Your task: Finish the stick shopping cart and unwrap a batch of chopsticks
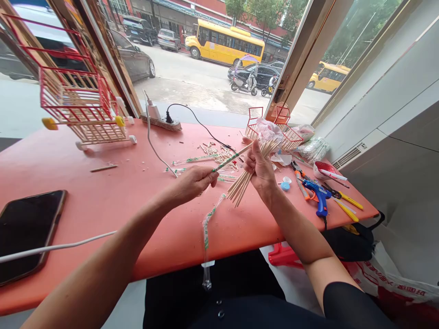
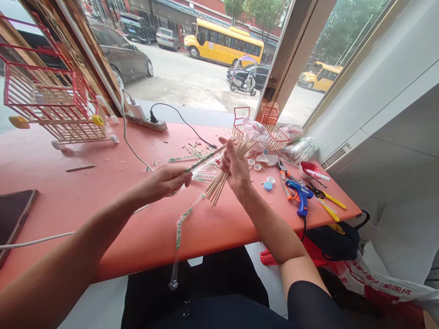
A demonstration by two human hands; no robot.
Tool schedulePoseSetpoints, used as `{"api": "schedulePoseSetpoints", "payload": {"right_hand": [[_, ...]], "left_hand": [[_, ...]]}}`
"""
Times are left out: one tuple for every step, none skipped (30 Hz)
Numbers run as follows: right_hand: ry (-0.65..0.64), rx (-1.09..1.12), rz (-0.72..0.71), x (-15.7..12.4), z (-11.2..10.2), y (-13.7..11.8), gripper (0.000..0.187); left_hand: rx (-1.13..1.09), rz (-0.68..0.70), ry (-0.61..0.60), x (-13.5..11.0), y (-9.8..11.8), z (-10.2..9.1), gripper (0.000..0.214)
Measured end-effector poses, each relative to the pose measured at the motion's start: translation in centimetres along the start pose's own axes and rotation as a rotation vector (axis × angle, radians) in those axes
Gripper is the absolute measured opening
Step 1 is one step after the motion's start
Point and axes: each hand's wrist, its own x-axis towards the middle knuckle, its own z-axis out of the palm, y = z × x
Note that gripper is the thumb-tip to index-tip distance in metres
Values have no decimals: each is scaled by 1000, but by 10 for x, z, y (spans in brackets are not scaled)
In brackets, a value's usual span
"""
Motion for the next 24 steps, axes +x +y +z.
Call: {"api": "schedulePoseSetpoints", "payload": {"right_hand": [[19,-1,-18,3,-3,-2,49],[40,-8,-36,6,-6,-4,48],[66,-20,-55,10,-10,-6,46],[98,-33,-80,14,-15,-10,44],[136,-42,-111,18,-22,-14,42],[178,-43,-151,23,-30,-19,38],[219,-34,-197,29,-40,-25,35],[249,-8,-245,34,-51,-31,32],[272,36,-296,40,-63,-38,30],[280,86,-345,45,-75,-44,28],[285,138,-386,49,-86,-50,26],[289,183,-405,53,-96,-55,25],[293,220,-408,56,-104,-59,24],[302,252,-402,58,-110,-62,25],[313,275,-392,59,-115,-64,26],[325,288,-382,61,-118,-64,27],[336,290,-376,62,-120,-65,29],[345,284,-372,63,-120,-64,30],[354,271,-369,64,-121,-64,32],[364,257,-363,65,-121,-63,33],[375,244,-353,66,-121,-62,34],[388,238,-339,67,-120,-61,34],[399,238,-323,68,-120,-60,33],[404,239,-307,69,-120,-59,33]], "left_hand": [[0,-7,-11,0,-1,-1,37],[5,-10,-20,0,-1,-2,37],[13,-8,-26,0,-2,-3,36],[23,-4,-22,0,-2,-6,37],[35,-2,-11,-1,-3,-9,37],[48,-2,12,-1,-4,-12,37],[63,-5,46,-1,-5,-17,38],[77,-12,91,-1,-8,-22,37],[91,-24,144,-1,-10,-27,36],[97,-41,198,-1,-13,-32,34],[82,-63,250,0,-16,-37,33],[44,-85,292,0,-18,-41,32],[-16,-96,326,0,-20,-44,32],[-101,-91,348,1,-21,-45,32],[-201,-63,359,1,-21,-46,32],[-308,-12,368,2,-20,-47,34],[-411,53,375,2,-19,-48,36],[-504,117,382,1,-17,-48,39],[-579,165,388,1,-15,-49,41],[-625,188,389,0,-15,-51,42],[-634,176,383,-2,-15,-53,42],[-606,129,365,-3,-16,-55,41],[-533,53,337,-4,-18,-58,38],[-418,-39,312,-5,-20,-61,35]]}}
